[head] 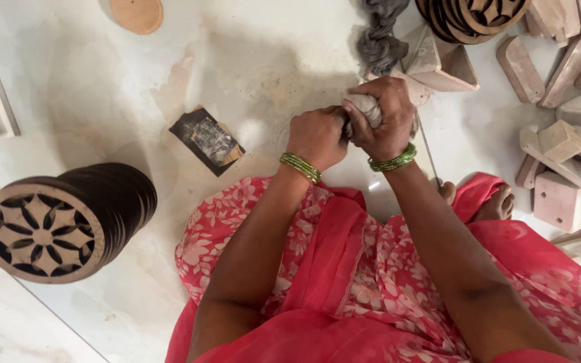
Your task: The person sits on the floor and wipes dust off carved round wooden decorative discs using a cloth, working one disc at a time. They place each wiped disc onto a growing stack of finished pieces and pick up the next dusty disc to continue.
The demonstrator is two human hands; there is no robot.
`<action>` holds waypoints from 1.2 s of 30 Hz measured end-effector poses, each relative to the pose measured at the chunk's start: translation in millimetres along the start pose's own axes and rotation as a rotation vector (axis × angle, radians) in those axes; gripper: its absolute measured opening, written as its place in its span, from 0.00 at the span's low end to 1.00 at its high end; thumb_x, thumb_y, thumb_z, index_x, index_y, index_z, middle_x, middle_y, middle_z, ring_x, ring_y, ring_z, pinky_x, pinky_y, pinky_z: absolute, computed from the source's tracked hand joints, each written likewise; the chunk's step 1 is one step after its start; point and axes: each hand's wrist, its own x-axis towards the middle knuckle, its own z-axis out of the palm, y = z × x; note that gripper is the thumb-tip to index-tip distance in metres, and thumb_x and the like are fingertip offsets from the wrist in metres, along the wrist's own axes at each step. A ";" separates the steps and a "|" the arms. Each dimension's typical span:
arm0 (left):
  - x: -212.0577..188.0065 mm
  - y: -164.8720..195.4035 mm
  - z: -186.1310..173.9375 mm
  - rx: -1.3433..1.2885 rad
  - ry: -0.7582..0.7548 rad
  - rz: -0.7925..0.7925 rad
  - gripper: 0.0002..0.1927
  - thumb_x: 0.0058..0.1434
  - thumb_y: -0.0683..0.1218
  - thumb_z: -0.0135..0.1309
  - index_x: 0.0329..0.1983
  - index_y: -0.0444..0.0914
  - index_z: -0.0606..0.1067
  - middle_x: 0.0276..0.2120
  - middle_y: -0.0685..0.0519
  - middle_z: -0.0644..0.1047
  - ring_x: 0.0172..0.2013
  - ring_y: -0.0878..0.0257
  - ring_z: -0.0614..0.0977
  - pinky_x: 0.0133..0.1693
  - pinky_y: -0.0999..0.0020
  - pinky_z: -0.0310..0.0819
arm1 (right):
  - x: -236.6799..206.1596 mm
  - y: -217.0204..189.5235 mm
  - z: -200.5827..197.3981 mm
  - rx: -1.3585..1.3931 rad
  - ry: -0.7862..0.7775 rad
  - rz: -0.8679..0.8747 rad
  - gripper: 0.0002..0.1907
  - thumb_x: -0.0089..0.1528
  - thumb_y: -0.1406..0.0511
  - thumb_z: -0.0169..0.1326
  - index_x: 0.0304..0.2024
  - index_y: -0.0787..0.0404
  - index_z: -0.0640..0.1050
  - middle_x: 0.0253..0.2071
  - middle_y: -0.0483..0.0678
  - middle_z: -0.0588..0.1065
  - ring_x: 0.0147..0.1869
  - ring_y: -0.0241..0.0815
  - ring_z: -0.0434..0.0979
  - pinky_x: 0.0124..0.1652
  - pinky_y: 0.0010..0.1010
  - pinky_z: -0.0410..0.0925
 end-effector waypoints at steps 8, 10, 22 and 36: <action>4.7 -3.4 4.9 -0.004 0.006 0.019 0.13 0.60 0.52 0.58 0.45 0.43 0.78 0.39 0.52 0.83 0.34 0.48 0.84 0.32 0.51 0.77 | -7.7 5.2 -0.9 0.295 0.087 0.574 0.11 0.74 0.61 0.58 0.49 0.63 0.76 0.42 0.47 0.79 0.47 0.37 0.76 0.49 0.32 0.71; 5.7 -3.8 4.6 -0.036 -0.005 0.037 0.13 0.60 0.52 0.58 0.45 0.42 0.78 0.39 0.52 0.83 0.34 0.48 0.83 0.32 0.50 0.77 | -8.0 6.0 -3.4 0.639 0.170 0.735 0.12 0.72 0.60 0.58 0.50 0.61 0.76 0.44 0.46 0.78 0.48 0.36 0.76 0.49 0.31 0.71; 8.8 -4.6 0.0 -1.279 0.286 -0.105 0.42 0.59 0.49 0.67 0.72 0.38 0.60 0.46 0.52 0.78 0.46 0.63 0.83 0.47 0.68 0.84 | 9.6 -14.2 -22.7 1.694 0.268 1.227 0.24 0.70 0.53 0.41 0.58 0.62 0.74 0.56 0.57 0.78 0.60 0.57 0.79 0.61 0.48 0.74; 2.1 -14.7 19.1 -2.135 0.029 -0.137 0.39 0.69 0.66 0.50 0.73 0.38 0.60 0.52 0.50 0.71 0.49 0.60 0.74 0.51 0.65 0.72 | 44.7 -75.3 -6.8 1.117 0.072 0.748 0.20 0.67 0.75 0.53 0.60 0.59 0.67 0.56 0.52 0.70 0.58 0.42 0.74 0.57 0.33 0.72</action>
